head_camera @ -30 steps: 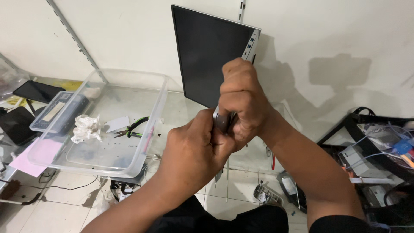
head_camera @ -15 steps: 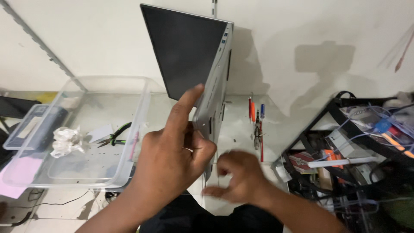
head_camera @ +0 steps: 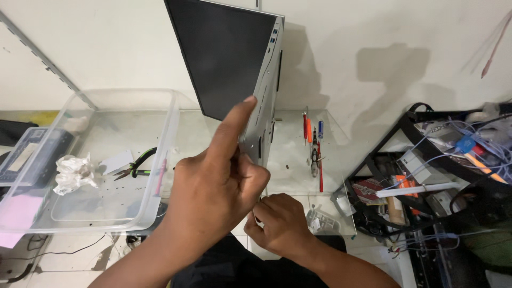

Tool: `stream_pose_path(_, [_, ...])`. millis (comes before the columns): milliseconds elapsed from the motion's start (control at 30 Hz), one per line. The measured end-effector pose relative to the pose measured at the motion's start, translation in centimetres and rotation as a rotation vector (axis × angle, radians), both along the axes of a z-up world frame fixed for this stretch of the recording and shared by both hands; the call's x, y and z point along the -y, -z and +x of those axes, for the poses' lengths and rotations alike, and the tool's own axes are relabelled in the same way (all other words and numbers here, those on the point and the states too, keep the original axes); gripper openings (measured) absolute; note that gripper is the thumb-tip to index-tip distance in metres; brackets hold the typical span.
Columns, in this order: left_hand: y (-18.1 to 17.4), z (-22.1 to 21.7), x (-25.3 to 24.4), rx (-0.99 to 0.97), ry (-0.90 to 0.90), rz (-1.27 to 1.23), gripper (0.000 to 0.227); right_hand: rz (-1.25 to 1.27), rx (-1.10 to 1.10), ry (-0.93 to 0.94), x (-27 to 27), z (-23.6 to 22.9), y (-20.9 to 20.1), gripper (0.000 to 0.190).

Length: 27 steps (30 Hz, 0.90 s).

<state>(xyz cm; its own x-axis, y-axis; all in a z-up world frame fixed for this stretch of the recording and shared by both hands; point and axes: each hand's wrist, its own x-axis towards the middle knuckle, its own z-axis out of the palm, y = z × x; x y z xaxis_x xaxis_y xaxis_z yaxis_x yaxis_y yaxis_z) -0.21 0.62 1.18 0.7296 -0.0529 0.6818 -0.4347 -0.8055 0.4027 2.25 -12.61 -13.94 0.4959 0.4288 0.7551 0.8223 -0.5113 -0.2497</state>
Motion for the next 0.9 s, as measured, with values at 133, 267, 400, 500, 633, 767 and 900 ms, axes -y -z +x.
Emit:
stream_pose_path(133, [0.3, 0.0, 0.3, 0.033, -0.007, -0.009, 0.064, -0.018, -0.078, -0.051, 0.5, 0.3, 1.1, 0.011])
stream_pose_path(267, [0.6, 0.2, 0.5, 0.060, -0.021, 0.006, 0.063, -0.042, -0.149, -0.156, 1.2, 0.4, 1.5, 0.017])
stream_pose_path(400, [0.2, 0.2, 0.6, 0.051, 0.009, -0.019, 0.060, -0.038, -0.184, -0.205, 1.8, 0.8, 1.5, 0.011])
stream_pose_path(500, [0.4, 0.2, 0.5, 0.037, 0.019, -0.024, 0.062, -0.011, -0.234, -0.259, 1.9, 0.7, 0.4, 0.015])
stream_pose_path(633, [0.5, 0.1, 0.9, 0.027, 0.005, -0.043, 0.064, -0.025, -0.183, -0.152, 1.7, 0.0, -0.5, 0.021])
stream_pose_path(767, [0.5, 0.1, 0.9, 0.026, 0.017, -0.046, 0.064, -0.073, -0.128, -0.088, 1.3, -0.2, -1.1, 0.026])
stream_pose_path(900, [0.4, 0.1, 0.6, 0.042, 0.030, -0.041, 0.063, 0.214, -0.158, -0.225, 0.4, -0.8, -2.3, 0.014])
